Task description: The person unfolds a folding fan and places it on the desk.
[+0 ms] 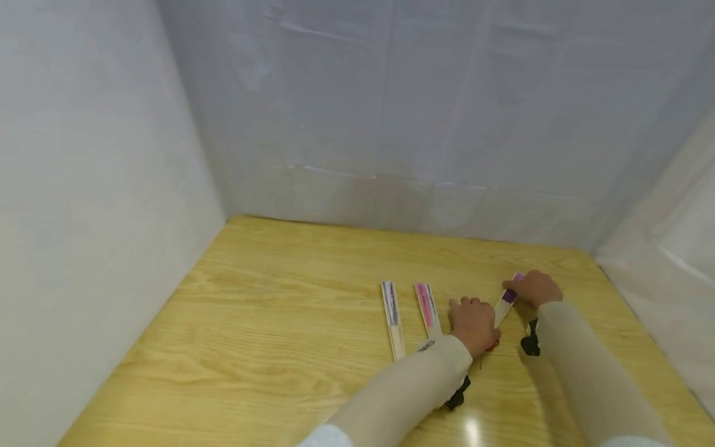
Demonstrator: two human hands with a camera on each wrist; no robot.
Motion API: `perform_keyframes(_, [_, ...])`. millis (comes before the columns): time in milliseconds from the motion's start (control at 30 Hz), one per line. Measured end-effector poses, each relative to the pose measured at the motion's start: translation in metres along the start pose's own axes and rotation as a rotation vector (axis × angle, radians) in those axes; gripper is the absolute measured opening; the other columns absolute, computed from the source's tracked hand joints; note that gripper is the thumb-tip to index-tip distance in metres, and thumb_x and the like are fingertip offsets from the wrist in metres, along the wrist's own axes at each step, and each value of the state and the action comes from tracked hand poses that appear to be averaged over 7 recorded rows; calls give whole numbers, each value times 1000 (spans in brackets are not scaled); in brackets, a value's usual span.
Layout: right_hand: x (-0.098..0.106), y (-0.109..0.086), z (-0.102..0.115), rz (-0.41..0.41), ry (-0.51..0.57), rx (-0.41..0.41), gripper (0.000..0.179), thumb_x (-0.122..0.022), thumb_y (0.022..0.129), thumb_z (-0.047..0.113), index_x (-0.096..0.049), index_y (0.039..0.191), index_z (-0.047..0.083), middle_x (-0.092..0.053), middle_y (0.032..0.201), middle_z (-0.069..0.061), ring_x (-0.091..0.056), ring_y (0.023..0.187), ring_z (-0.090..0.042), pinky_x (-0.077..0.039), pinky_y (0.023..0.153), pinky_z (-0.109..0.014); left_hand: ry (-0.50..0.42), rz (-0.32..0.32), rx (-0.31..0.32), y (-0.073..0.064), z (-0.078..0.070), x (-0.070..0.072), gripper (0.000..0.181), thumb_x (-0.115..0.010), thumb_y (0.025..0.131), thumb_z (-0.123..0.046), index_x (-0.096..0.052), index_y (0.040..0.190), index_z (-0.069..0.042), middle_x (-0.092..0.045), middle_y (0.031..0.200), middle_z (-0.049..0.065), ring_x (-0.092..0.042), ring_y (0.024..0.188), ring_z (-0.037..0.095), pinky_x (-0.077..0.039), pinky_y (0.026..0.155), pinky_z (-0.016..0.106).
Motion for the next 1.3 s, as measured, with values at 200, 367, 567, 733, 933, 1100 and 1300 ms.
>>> perform_keyframes(200, [-1, -4, 5, -81, 38, 34, 42, -58, 87, 41, -49, 59, 10, -46, 59, -4, -43, 56, -20, -37, 49, -31, -32, 19, -1, 3, 0, -3, 33, -65, 84, -58, -64, 80, -25, -61, 86, -7, -52, 84, 12, -39, 76, 36])
perform_keyframes(367, [2, -4, 17, -135, 95, 82, 40, -57, 89, 35, -56, 61, 7, -50, 55, -3, -46, 51, -20, -39, 46, -31, -90, 24, 21, 5, 4, -2, 37, -66, 82, -59, -60, 76, -23, -60, 81, -6, -53, 83, 14, -40, 80, 38])
perform_keyframes(567, [6, -4, 34, -104, 186, 88, 42, -53, 93, 34, -60, 65, 3, -56, 54, -5, -53, 48, -18, -44, 47, -30, -264, 34, 27, 5, 12, 4, 35, -70, 82, -54, -57, 78, -22, -55, 68, -7, -53, 66, 13, -40, 75, 36])
perform_keyframes(733, [8, -8, 47, -115, 232, 97, 38, -53, 92, 32, -59, 71, 1, -65, 62, -13, -64, 51, -21, -50, 47, -30, -576, 102, 53, -1, 22, 11, 28, -74, 82, -40, -56, 83, -18, -53, 68, -7, -50, 61, 12, -43, 71, 35])
perform_keyframes(933, [8, -14, 60, -143, 276, 143, 38, -55, 94, 32, -50, 72, 2, -61, 60, -11, -64, 51, -23, -57, 50, -37, -892, 163, 43, -10, 39, 15, 26, -79, 81, -28, -58, 81, -13, -56, 67, -6, -50, 59, 10, -42, 57, 26])
perform_keyframes(1100, [5, -24, 76, -138, 402, 180, 53, -58, 96, 42, -47, 103, -9, -60, 65, -10, -64, 50, -21, -59, 55, -42, -925, 160, 4, -19, 56, 17, 29, -81, 81, -27, -58, 71, -12, -56, 61, -6, -49, 53, 8, -40, 47, 21])
perform_keyframes(1300, [-9, -40, 97, -134, 547, 199, 60, -62, 93, 45, -43, 116, -7, -63, 67, -7, -62, 50, -17, -59, 56, -42, -966, 172, -59, -39, 76, 18, 46, -79, 82, -26, -46, 53, -13, -39, 43, -8, -33, 39, 5, -28, 37, 19])
Point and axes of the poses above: each hand's wrist, its own y-axis towards the middle knuckle, its own x-axis out of the back of the hand, z = x × y, the point moved 3 cm from there along y, towards the middle knuckle
